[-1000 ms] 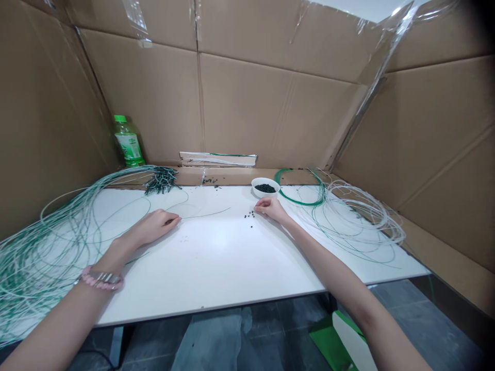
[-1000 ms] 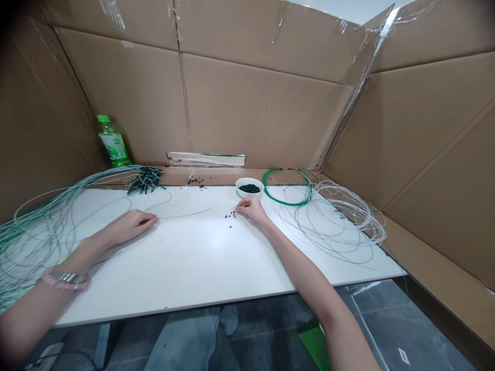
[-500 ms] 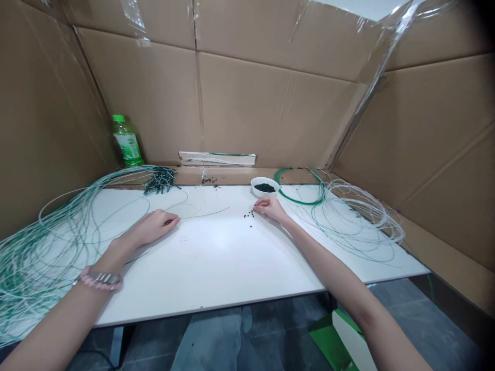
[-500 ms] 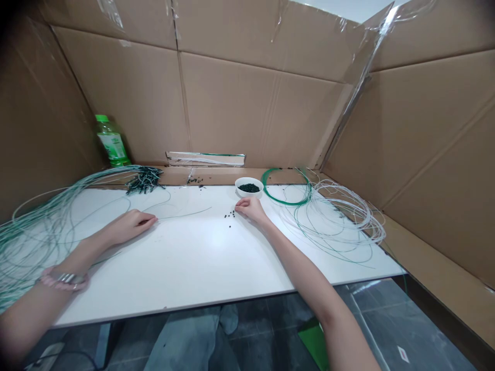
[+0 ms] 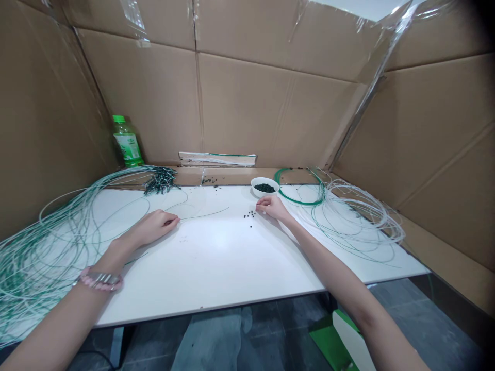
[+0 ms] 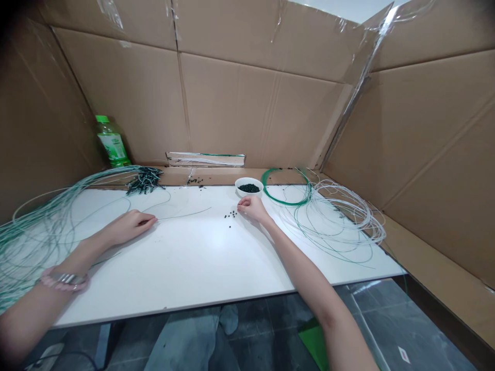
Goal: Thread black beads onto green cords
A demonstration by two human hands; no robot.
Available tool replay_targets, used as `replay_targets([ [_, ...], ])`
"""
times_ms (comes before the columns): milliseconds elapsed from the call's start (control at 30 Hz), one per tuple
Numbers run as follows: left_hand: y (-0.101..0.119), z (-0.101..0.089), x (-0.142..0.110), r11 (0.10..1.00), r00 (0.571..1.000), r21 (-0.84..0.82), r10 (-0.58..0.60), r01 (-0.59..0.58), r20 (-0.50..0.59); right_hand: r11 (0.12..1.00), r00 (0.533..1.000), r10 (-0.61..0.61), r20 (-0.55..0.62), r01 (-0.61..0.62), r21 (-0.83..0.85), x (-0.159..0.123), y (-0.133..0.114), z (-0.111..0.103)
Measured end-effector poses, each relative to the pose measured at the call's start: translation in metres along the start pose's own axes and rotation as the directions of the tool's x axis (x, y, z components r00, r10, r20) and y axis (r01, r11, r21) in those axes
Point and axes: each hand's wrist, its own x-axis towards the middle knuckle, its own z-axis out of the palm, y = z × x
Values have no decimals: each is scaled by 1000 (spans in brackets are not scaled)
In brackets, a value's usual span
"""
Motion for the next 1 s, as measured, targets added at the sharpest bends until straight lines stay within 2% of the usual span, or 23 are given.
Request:
replay_targets([
  [367, -1, 0, 1, 1000, 1000, 8, 4, -4, 1, 999, 996, -25, 90, 29, -44, -2, 0, -3],
  [1000, 4, -2, 0, 1000, 1000, 4, 0, 0, -3, 986, 992, -120, 37, 123, -111, -3, -2, -3],
])
